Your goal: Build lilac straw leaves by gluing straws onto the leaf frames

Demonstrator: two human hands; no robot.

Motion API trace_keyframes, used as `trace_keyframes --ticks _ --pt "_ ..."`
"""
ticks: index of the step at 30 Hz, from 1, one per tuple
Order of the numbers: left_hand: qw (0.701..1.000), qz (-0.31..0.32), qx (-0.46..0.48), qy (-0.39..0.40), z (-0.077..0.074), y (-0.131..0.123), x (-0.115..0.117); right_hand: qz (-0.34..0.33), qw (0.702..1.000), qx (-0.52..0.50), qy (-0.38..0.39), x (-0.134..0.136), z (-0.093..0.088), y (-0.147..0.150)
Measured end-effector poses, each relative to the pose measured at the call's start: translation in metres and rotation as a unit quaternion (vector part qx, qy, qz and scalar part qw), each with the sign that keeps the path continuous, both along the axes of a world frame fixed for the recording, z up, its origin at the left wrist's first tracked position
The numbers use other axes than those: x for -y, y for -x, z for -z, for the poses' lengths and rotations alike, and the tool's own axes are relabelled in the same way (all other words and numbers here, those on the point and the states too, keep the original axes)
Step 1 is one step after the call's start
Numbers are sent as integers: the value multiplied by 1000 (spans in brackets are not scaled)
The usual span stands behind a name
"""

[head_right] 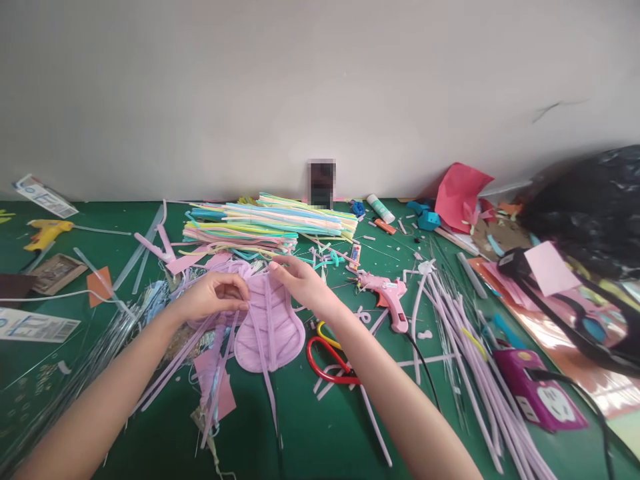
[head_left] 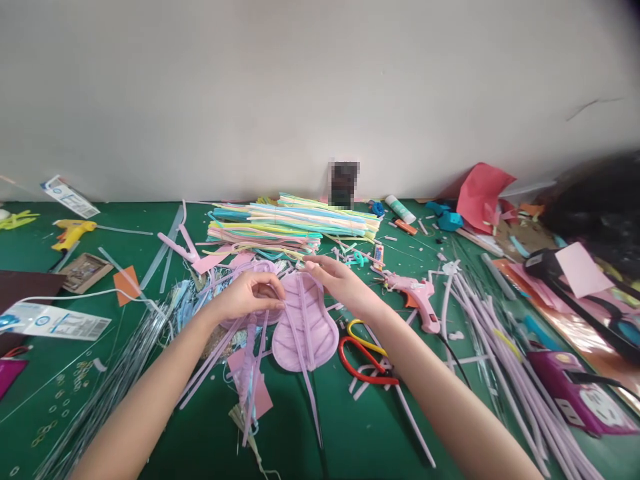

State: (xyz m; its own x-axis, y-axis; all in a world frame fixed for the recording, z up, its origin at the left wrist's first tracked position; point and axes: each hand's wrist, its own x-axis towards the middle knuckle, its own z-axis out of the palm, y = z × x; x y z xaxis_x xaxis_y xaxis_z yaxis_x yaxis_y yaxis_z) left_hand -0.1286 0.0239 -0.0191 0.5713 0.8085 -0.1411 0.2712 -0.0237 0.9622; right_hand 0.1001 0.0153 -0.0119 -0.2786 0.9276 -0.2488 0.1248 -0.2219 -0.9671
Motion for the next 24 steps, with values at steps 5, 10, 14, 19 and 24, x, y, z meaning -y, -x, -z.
trace_keyframes --ticks 5,10,14,19,24 --pt "998 -38 36 28 5 6 7 21 999 28 6 40 15 -16" --pt "991 -108 52 54 6 3 15 -11 1000 29 -4 58 26 -24" --pt "985 -149 29 86 5 0 25 29 998 45 -38 46 12 -43" --pt "986 -157 -27 48 -9 -1 36 18 993 81 -82 29 -20 -72" --pt "980 -196 9 -33 -25 -17 34 -105 968 156 -166 13 -45 -74"
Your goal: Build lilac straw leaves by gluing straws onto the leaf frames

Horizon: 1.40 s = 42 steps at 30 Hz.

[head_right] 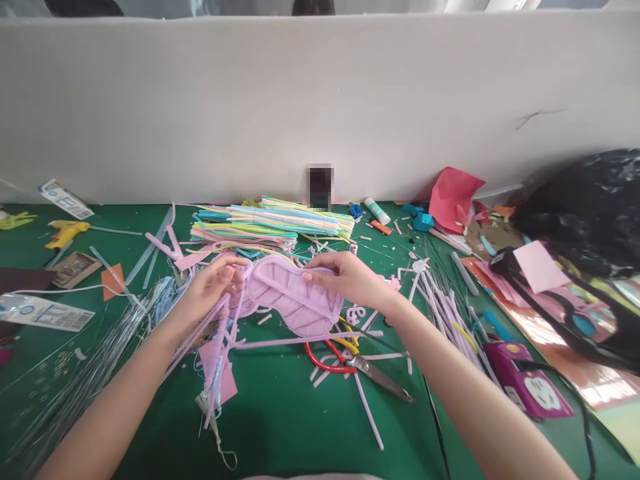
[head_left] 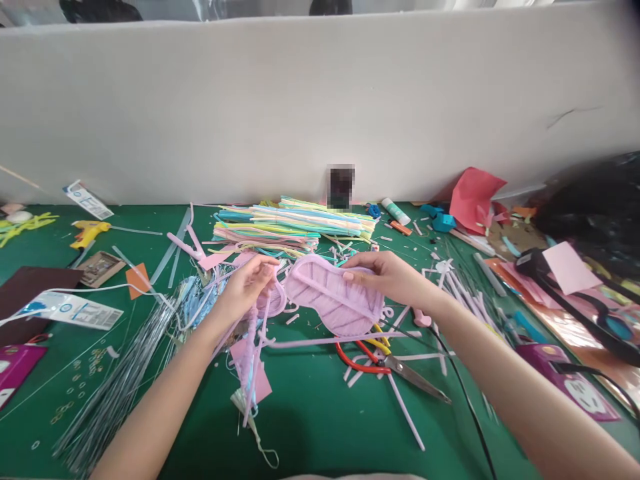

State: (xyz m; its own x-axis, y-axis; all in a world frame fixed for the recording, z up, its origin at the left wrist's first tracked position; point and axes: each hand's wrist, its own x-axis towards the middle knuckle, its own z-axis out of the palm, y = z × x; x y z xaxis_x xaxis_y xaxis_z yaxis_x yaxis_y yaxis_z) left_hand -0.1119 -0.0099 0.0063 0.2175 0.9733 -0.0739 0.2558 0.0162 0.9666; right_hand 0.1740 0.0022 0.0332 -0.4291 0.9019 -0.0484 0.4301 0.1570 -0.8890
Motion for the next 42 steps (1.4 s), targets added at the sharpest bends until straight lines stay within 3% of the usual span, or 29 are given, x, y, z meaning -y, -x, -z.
trace_keyframes --ticks 4,7,9,13,14,16,17,18,19,21,23,25,27,30,36,39,41,42 --pt "991 82 92 54 -8 -21 -1 -116 991 48 -41 -13 -12 18" --pt "970 77 143 180 -9 -29 0 -125 987 67 -72 -21 -16 31" --pt "956 42 168 236 -6 -27 1 -75 990 60 -103 -24 -18 33" --pt "948 -50 204 240 8 -8 6 106 972 65 -200 -9 -23 14" --pt "945 -77 214 235 11 -2 7 150 958 84 -229 0 -23 6" --pt "937 -123 237 225 17 7 11 247 898 143 -335 21 -19 -8" --pt "933 -142 250 218 19 10 12 276 873 157 -370 33 -15 -12" --pt "928 -159 263 211 20 12 13 278 868 161 -378 45 -8 -15" --pt "923 -174 277 203 21 13 14 241 881 164 -372 56 2 -15" --pt "914 -197 303 187 22 12 14 83 924 179 -327 77 26 -8" --pt "905 -205 326 180 24 11 15 -52 926 220 -304 92 52 4" --pt "899 -202 342 182 25 9 17 -79 912 269 -298 102 73 16" --pt "900 -189 344 193 27 7 20 -73 894 280 -343 109 84 27" --pt "904 -176 335 201 33 4 22 -57 875 277 -394 121 86 43" --pt "907 -164 332 202 44 1 22 -1 919 261 -296 138 87 72" --pt "909 -152 332 202 46 -3 25 40 942 231 -241 122 82 49" --pt "910 -146 334 199 46 -8 27 158 939 250 -173 102 74 16" --pt "910 -142 336 197 46 -11 28 247 912 298 -134 90 71 -3"
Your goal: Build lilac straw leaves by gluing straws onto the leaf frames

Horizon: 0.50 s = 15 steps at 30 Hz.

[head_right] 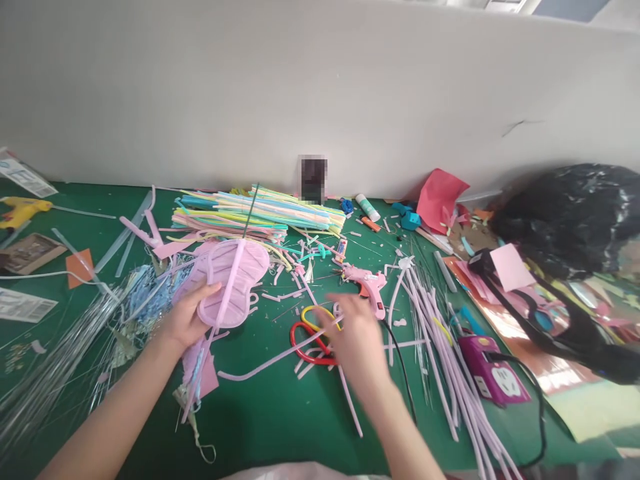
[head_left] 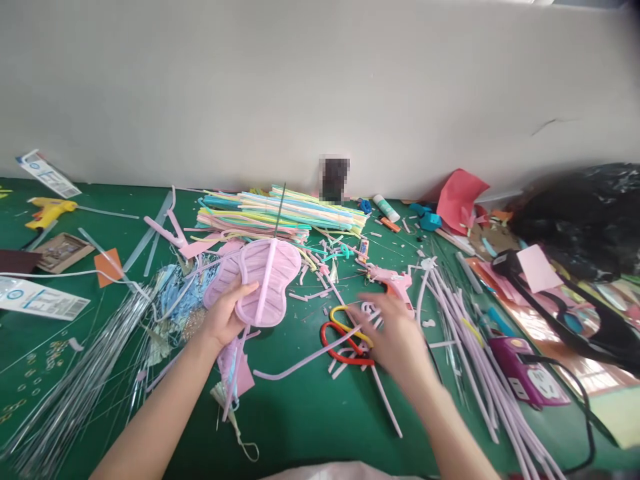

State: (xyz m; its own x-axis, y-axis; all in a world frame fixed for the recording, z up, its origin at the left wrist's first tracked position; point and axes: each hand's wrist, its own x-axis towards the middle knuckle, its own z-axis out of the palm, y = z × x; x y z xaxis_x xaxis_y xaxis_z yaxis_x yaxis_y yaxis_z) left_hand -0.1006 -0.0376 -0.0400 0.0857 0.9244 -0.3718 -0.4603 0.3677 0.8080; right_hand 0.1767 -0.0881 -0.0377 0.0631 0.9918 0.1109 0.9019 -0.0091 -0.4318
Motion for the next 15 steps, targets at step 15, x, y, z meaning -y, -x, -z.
trace_keyframes --ticks 15 --pt "991 -83 -60 -87 -2 -26 16 286 958 5 20 -43 12 -68"
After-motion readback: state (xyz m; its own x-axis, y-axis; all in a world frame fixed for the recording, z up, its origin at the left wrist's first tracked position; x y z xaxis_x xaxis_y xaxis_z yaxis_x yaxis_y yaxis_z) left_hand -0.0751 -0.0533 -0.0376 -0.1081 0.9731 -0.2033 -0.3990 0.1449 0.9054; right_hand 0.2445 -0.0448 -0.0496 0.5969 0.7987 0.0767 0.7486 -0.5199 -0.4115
